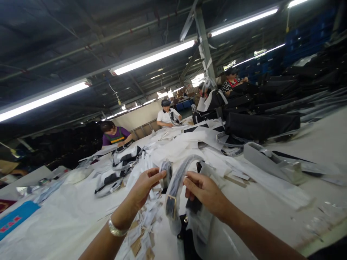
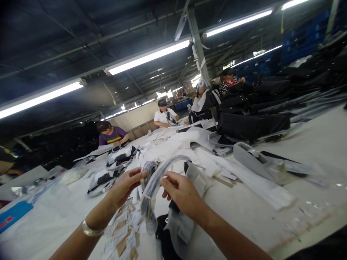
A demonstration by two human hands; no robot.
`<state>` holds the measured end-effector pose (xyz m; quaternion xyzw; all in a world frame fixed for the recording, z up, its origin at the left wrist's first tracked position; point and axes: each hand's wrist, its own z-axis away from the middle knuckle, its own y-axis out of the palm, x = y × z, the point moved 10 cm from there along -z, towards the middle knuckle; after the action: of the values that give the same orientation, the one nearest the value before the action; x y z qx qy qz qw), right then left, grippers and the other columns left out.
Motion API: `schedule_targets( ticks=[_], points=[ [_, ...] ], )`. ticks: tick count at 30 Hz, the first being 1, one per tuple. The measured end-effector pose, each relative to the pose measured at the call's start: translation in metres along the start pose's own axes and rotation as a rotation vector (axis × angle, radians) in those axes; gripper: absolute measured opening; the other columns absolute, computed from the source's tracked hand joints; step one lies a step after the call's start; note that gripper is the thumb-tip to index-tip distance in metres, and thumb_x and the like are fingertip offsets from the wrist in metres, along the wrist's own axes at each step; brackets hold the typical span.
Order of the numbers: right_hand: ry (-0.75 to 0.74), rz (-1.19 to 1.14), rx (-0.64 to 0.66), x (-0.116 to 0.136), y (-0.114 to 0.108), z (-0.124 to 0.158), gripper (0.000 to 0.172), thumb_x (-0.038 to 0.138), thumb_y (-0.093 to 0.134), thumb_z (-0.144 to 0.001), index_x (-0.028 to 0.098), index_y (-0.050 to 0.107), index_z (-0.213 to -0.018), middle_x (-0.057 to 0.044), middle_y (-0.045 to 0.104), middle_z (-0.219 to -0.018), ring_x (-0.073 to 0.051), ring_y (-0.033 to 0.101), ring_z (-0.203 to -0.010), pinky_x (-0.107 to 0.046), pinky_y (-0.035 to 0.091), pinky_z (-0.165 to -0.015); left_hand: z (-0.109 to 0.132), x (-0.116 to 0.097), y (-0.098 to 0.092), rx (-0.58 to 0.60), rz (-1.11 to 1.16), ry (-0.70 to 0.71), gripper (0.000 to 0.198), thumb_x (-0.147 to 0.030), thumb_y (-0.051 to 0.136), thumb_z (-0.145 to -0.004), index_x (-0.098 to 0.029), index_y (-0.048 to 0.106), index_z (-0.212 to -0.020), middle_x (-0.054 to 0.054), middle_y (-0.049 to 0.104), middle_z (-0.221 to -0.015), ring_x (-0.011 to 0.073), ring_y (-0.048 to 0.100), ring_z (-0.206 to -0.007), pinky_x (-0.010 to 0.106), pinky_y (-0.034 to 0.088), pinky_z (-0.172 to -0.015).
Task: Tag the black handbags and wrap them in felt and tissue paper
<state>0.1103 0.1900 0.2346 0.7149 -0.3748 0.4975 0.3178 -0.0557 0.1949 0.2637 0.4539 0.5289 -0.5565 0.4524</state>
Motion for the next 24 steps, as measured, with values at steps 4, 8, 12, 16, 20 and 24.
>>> schedule_targets(
  ticks=[4, 8, 12, 16, 20, 24],
  points=[
    [-0.061, 0.088, -0.062, 0.016, -0.004, -0.011, 0.033, 0.049, 0.053, -0.095, 0.019, 0.060, -0.084, 0.003, 0.061, -0.067, -0.011, 0.053, -0.055, -0.022, 0.041, -0.051, 0.009, 0.005, 0.037, 0.171, -0.006, -0.071, 0.032, -0.045, 0.078, -0.077, -0.016, 0.076, -0.090, 0.006, 0.072, -0.084, 0.0197, 0.065, -0.079, 0.029, 0.047, -0.080],
    [-0.152, 0.361, -0.200, 0.034, -0.018, -0.012, 0.025, 0.040, 0.060, -0.091, 0.021, 0.061, -0.076, 0.004, 0.058, -0.062, -0.012, 0.051, -0.056, -0.024, 0.038, -0.052, 0.010, 0.005, 0.059, 0.260, 0.020, -0.109, 0.030, -0.045, 0.076, -0.079, -0.018, 0.078, -0.092, 0.005, 0.074, -0.081, 0.0172, 0.065, -0.069, 0.026, 0.048, -0.070],
    [-0.154, 0.495, -0.232, 0.041, -0.021, -0.011, 0.021, 0.038, 0.062, -0.088, 0.021, 0.062, -0.075, 0.004, 0.059, -0.061, -0.012, 0.051, -0.053, -0.024, 0.037, -0.051, 0.010, 0.007, 0.063, 0.288, 0.058, -0.147, 0.029, -0.043, 0.077, -0.078, -0.017, 0.078, -0.091, 0.006, 0.075, -0.080, 0.0180, 0.067, -0.071, 0.026, 0.050, -0.070],
    [-0.120, 0.482, -0.214, 0.037, -0.020, -0.013, 0.017, 0.037, 0.063, -0.086, 0.021, 0.064, -0.082, 0.006, 0.054, -0.056, -0.011, 0.048, -0.051, -0.023, 0.035, -0.049, 0.012, 0.007, 0.059, 0.272, 0.094, -0.173, 0.027, -0.041, 0.077, -0.079, -0.016, 0.078, -0.091, 0.006, 0.075, -0.082, 0.0142, 0.064, -0.068, 0.023, 0.049, -0.070],
    [-0.112, 0.371, -0.203, 0.032, -0.018, -0.016, 0.017, 0.034, 0.064, -0.085, 0.020, 0.067, -0.094, 0.007, 0.052, -0.055, -0.011, 0.048, -0.051, -0.022, 0.037, -0.049, 0.016, -0.002, 0.052, 0.232, 0.107, -0.180, 0.037, -0.050, 0.066, -0.087, -0.016, 0.078, -0.096, 0.008, 0.075, -0.089, 0.0161, 0.066, -0.077, 0.024, 0.050, -0.077],
    [-0.129, 0.288, -0.200, 0.030, -0.016, -0.018, 0.016, 0.033, 0.064, -0.086, 0.019, 0.066, -0.094, 0.007, 0.052, -0.055, -0.011, 0.047, -0.050, -0.022, 0.036, -0.047, 0.020, -0.015, 0.061, 0.284, 0.026, -0.165, 0.045, -0.056, 0.062, -0.089, -0.015, 0.076, -0.104, 0.010, 0.075, -0.099, 0.0217, 0.068, -0.087, 0.030, 0.049, -0.084]
  ],
)
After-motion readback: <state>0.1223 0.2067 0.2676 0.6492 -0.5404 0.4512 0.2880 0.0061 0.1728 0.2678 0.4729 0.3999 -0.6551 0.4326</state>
